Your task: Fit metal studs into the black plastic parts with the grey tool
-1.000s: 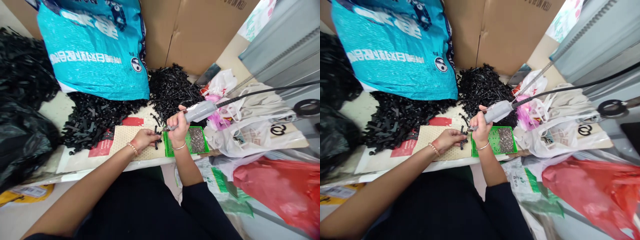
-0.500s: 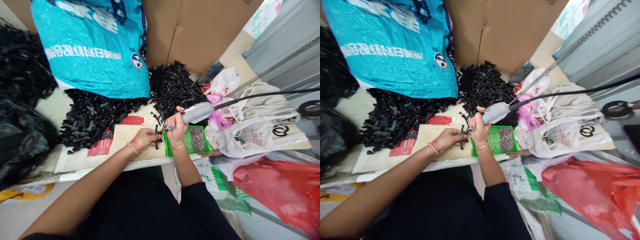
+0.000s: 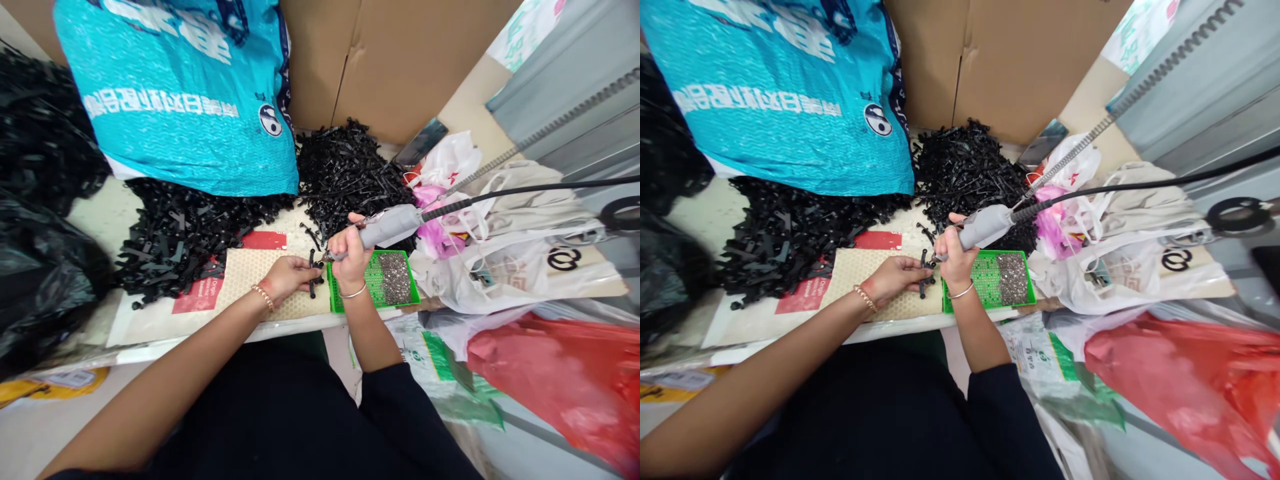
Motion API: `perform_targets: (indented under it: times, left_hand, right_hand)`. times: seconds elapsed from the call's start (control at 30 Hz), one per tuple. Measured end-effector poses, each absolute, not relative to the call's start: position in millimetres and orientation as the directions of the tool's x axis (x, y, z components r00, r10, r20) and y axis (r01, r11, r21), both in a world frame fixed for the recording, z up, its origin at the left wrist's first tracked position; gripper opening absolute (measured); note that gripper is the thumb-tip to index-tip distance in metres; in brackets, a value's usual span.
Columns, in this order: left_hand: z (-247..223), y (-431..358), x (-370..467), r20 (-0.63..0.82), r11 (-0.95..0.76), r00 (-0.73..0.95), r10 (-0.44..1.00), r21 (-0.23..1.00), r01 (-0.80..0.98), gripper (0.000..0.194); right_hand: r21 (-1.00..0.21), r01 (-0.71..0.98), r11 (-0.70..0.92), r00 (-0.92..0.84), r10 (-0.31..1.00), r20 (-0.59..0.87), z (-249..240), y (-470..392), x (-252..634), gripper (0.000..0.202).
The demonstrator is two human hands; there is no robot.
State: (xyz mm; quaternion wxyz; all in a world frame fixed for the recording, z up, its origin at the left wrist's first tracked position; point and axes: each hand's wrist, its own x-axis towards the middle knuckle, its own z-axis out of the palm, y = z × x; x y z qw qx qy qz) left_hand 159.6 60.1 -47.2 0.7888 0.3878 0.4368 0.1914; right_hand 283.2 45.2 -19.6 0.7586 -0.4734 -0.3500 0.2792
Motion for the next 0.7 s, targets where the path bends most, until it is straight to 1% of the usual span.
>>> perform_targets:
  times: [0.17,0.27,0.4,0.53,0.7]
  left_hand:
    - [-47.3,60.5,159.5,-0.549,0.632,0.542,0.636,0.774,0.043,0.028]
    - [-46.7,60.7,159.4,-0.553,0.633,0.536,0.638,0.773,0.044,0.029]
    - [-46.6,60.9,159.6,-0.558,0.635,0.536,0.634,0.771,0.052,0.027]
    - [-49.9,60.8,160.0,-0.554,0.629,0.534,0.638,0.776,0.053,0.027]
    - [-53.2,60.8,159.2,-0.548,0.624,0.540,0.639,0.780,0.053,0.028]
  right_hand:
    - [-0.897,-0.114,0.428,0.598,0.751,0.282,-20.6,44.6,282.3,0.036]
    - [-0.910,-0.088,0.406,0.588,0.758,0.282,-23.0,44.8,281.4,0.037]
    - [-0.910,-0.099,0.402,0.531,0.795,0.293,-26.7,46.0,280.9,0.037]
    - [-0.923,-0.129,0.363,0.459,0.847,0.269,-28.4,47.6,281.9,0.038]
    - [-0.931,-0.154,0.332,0.437,0.868,0.237,-28.9,52.3,281.1,0.038]
